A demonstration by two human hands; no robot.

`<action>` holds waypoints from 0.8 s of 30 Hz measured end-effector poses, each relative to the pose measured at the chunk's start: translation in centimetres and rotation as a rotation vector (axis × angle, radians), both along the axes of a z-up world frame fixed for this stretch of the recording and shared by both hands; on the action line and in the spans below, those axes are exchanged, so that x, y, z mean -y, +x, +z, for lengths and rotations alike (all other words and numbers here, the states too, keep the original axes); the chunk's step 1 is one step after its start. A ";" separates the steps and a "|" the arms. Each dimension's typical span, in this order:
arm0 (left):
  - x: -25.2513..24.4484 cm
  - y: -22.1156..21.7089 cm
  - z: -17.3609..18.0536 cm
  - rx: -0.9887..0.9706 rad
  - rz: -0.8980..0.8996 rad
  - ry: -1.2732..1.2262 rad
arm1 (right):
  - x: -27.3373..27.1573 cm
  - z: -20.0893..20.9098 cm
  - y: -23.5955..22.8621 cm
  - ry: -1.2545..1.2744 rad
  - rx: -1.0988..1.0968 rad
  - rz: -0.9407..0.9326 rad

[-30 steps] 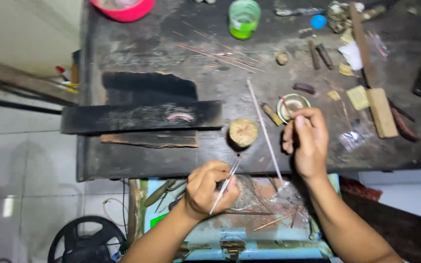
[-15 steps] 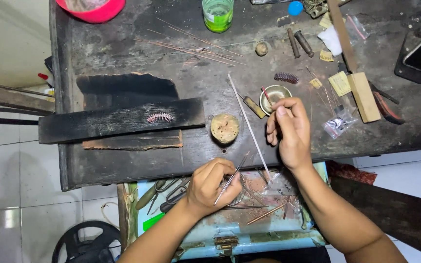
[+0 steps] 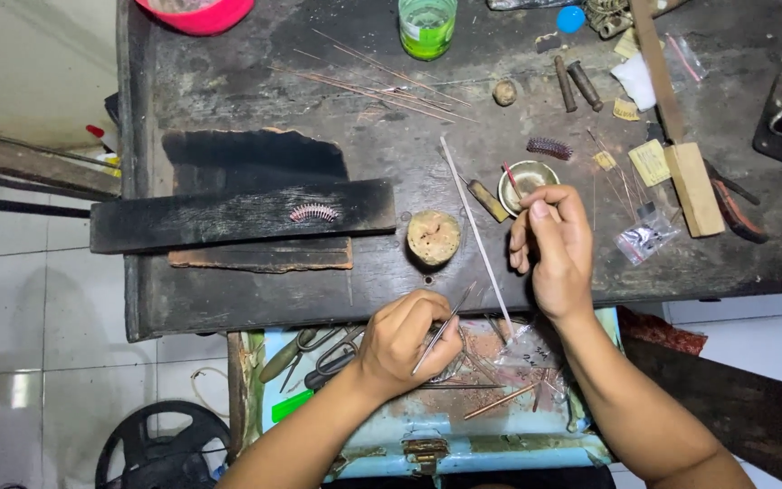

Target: Preparing soldering flux by pouring liquid from a bottle into a small metal dish and stirring it with a brush.

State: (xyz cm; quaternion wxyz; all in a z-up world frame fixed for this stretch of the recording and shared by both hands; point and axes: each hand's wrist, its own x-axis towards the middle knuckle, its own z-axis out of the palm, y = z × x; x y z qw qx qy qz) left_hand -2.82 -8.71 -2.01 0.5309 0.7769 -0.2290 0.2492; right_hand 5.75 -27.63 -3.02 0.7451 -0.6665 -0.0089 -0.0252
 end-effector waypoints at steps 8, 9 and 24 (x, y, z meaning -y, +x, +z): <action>-0.7 -0.2 -0.3 0.167 0.018 -0.017 | 0.8 -0.6 -0.1 -0.020 -0.001 0.017; -1.0 -0.2 -0.1 0.217 0.025 -0.024 | 0.9 -0.7 0.0 -0.034 -0.011 0.010; -8.3 2.8 2.5 0.184 0.758 0.080 | -0.1 1.0 -0.6 -0.073 -0.023 0.016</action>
